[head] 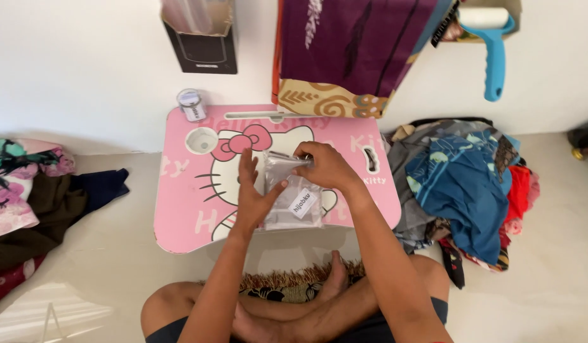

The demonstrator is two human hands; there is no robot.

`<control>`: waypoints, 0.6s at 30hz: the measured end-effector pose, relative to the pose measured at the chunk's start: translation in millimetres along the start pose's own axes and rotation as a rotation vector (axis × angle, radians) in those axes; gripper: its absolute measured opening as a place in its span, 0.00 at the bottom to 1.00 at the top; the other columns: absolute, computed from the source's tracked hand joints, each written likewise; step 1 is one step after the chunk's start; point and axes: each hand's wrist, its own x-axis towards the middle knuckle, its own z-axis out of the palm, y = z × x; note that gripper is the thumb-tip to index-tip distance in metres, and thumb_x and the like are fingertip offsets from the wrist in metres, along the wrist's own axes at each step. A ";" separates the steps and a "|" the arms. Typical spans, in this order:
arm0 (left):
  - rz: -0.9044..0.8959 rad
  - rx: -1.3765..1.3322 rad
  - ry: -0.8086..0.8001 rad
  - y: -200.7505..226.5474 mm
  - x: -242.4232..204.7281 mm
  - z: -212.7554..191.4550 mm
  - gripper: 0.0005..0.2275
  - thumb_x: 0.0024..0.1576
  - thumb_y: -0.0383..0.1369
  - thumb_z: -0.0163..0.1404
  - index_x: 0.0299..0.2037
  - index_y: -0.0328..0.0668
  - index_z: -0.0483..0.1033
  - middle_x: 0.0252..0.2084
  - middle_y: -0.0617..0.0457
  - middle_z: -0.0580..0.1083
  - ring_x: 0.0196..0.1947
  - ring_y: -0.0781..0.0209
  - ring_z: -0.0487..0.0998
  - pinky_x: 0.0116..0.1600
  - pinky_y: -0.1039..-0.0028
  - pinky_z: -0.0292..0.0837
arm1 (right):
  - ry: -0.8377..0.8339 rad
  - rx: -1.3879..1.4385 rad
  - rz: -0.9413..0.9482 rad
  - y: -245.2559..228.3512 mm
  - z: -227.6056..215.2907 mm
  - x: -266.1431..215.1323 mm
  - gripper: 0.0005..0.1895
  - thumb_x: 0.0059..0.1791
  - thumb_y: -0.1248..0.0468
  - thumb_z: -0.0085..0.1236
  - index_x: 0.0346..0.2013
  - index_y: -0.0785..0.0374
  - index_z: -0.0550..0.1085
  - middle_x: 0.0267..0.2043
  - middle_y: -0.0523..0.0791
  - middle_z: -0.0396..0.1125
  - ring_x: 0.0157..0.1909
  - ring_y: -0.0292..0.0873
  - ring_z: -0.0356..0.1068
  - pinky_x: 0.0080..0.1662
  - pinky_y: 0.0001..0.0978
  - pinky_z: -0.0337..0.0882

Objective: Folding a blue patterned cloth and cleaning it with a lint roller on a small pink table.

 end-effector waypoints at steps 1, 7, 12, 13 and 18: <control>-0.003 -0.001 -0.015 7.2 -0.8 -0.2 0.54 0.48 0.32 0.69 0.77 0.38 0.36 0.78 0.35 0.46 0.76 0.34 0.49 0.77 0.52 0.48 | 0.008 0.003 0.013 -7.8 -4.4 -14.2 0.16 0.41 0.58 0.68 0.43 0.55 0.78 0.43 0.46 0.74 0.52 0.56 0.75 0.54 0.58 0.72; -0.048 -0.255 -0.257 43.7 -30.3 21.6 0.13 0.47 0.20 0.67 0.40 0.37 0.80 0.35 0.54 0.78 0.41 0.69 0.71 0.52 0.71 0.72 | 0.148 0.096 -0.066 -37.4 -30.1 -111.5 0.16 0.40 0.62 0.70 0.40 0.58 0.78 0.43 0.51 0.75 0.50 0.58 0.75 0.53 0.50 0.73; -0.066 -0.184 -0.311 49.2 -69.0 58.6 0.11 0.45 0.22 0.69 0.37 0.37 0.83 0.33 0.49 0.82 0.34 0.67 0.80 0.47 0.69 0.79 | 0.495 0.635 -0.097 1.7 -22.3 -192.1 0.20 0.41 0.67 0.76 0.46 0.63 0.79 0.39 0.45 0.77 0.46 0.36 0.73 0.54 0.35 0.72; -0.072 -0.184 -0.359 45.8 -77.1 68.1 0.11 0.45 0.22 0.69 0.37 0.37 0.83 0.33 0.49 0.82 0.34 0.67 0.80 0.47 0.69 0.79 | 0.538 0.634 -0.071 14.6 -14.5 -206.9 0.20 0.41 0.67 0.76 0.46 0.63 0.79 0.39 0.45 0.77 0.46 0.36 0.73 0.54 0.35 0.72; -0.129 -0.190 -0.429 37.3 -119.3 131.9 0.11 0.46 0.21 0.68 0.37 0.36 0.82 0.33 0.51 0.80 0.36 0.70 0.75 0.45 0.69 0.77 | 0.874 1.252 -0.106 48.3 5.6 -290.1 0.37 0.42 0.68 0.71 0.64 0.70 0.67 0.51 0.57 0.74 0.53 0.45 0.74 0.58 0.35 0.71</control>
